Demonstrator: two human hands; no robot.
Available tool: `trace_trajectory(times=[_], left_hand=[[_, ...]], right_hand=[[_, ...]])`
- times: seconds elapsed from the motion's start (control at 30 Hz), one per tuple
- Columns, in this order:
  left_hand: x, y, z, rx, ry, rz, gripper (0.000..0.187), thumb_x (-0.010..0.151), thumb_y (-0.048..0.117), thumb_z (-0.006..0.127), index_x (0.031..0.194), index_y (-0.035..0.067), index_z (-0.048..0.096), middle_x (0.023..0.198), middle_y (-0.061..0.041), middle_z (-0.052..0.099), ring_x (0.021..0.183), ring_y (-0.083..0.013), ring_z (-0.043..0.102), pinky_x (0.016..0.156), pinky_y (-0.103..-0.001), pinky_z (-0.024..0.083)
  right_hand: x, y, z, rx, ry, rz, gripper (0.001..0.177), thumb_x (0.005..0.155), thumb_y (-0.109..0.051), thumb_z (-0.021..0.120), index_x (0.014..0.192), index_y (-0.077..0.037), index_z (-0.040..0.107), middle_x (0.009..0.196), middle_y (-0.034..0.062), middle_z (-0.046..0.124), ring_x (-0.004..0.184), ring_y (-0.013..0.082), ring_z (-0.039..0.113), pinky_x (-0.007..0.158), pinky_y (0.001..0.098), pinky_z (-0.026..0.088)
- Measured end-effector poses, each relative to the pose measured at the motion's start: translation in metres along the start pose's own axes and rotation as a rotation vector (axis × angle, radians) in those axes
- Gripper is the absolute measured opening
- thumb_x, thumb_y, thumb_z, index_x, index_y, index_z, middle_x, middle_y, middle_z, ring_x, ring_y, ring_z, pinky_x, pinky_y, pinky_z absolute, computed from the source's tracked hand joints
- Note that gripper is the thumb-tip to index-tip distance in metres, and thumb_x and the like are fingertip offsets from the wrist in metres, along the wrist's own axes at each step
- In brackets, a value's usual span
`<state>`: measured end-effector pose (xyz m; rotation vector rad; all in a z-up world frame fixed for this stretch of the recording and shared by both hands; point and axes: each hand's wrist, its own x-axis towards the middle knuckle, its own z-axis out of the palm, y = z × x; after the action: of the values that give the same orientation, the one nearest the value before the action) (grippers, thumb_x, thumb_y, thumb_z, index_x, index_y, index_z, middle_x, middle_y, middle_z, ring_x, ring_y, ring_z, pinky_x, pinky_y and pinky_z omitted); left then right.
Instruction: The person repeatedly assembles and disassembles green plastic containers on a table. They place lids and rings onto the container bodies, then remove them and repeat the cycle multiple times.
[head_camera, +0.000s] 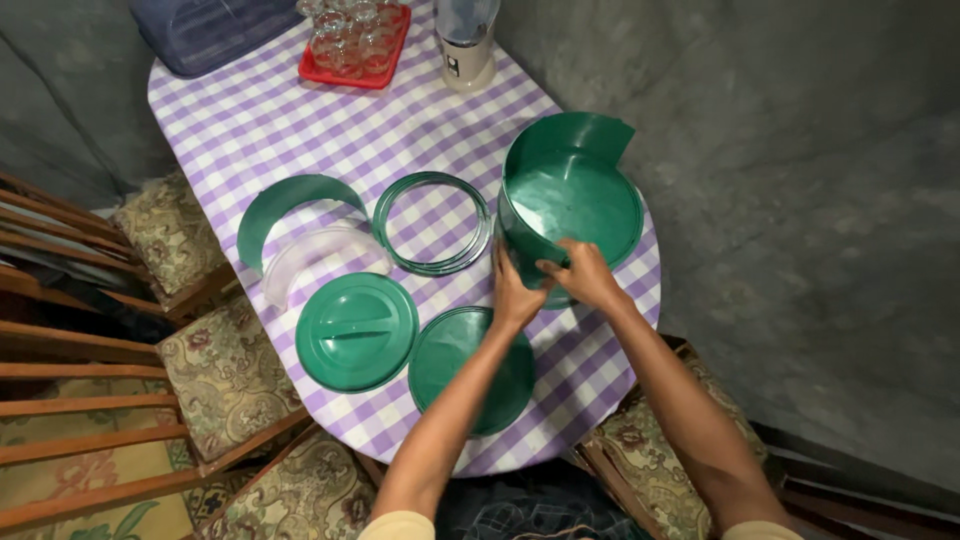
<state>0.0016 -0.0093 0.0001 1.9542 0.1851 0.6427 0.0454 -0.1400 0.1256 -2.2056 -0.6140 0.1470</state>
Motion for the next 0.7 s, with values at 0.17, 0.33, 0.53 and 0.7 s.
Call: trace_trajectory(times=[0.17, 0.33, 0.53, 0.7], left_hand=[[-0.004, 0.002, 0.008, -0.070, -0.005, -0.046, 0.118, 0.075, 0.033, 0.084, 0.162, -0.003, 0.013, 0.163, -0.035, 0.028, 0.151, -0.0502, 0.031, 0.122, -0.051, 0.032], [0.003, 0.006, 0.007, -0.050, 0.011, -0.034, 0.121, 0.073, 0.033, 0.088, 0.161, -0.001, 0.013, 0.162, -0.035, 0.027, 0.151, -0.0498, 0.029, 0.121, -0.051, 0.031], [-0.005, 0.032, -0.009, -0.095, -0.061, -0.146, 0.123, 0.075, 0.038, 0.086, 0.164, 0.003, 0.008, 0.166, -0.031, 0.025, 0.152, -0.0457, 0.031, 0.118, -0.049, 0.038], [-0.002, 0.044, -0.016, -0.108, -0.101, -0.261, 0.126, 0.072, 0.039, 0.087, 0.165, 0.007, 0.007, 0.166, -0.030, 0.024, 0.150, -0.0444, 0.033, 0.116, -0.048, 0.039]], right_hand=[[0.001, 0.000, 0.008, -0.035, 0.040, 0.067, 0.035, 0.083, -0.026, 0.083, 0.093, 0.005, 0.072, 0.073, 0.0217, 0.073, 0.066, 0.0321, 0.075, 0.062, 0.0435, 0.056], [0.006, -0.001, 0.006, -0.080, 0.051, 0.031, 0.036, 0.083, -0.027, 0.085, 0.094, 0.005, 0.073, 0.074, 0.0211, 0.074, 0.069, 0.0311, 0.075, 0.064, 0.0423, 0.056], [0.011, 0.015, 0.000, 0.081, -0.036, -0.062, 0.027, 0.082, -0.020, 0.083, 0.099, 0.001, 0.077, 0.083, 0.0156, 0.078, 0.073, 0.0178, 0.075, 0.066, 0.0378, 0.057], [0.019, 0.027, 0.001, 0.044, -0.078, 0.033, 0.025, 0.082, -0.019, 0.085, 0.093, 0.002, 0.078, 0.074, 0.0124, 0.076, 0.066, 0.0145, 0.068, 0.061, 0.0371, 0.054]])
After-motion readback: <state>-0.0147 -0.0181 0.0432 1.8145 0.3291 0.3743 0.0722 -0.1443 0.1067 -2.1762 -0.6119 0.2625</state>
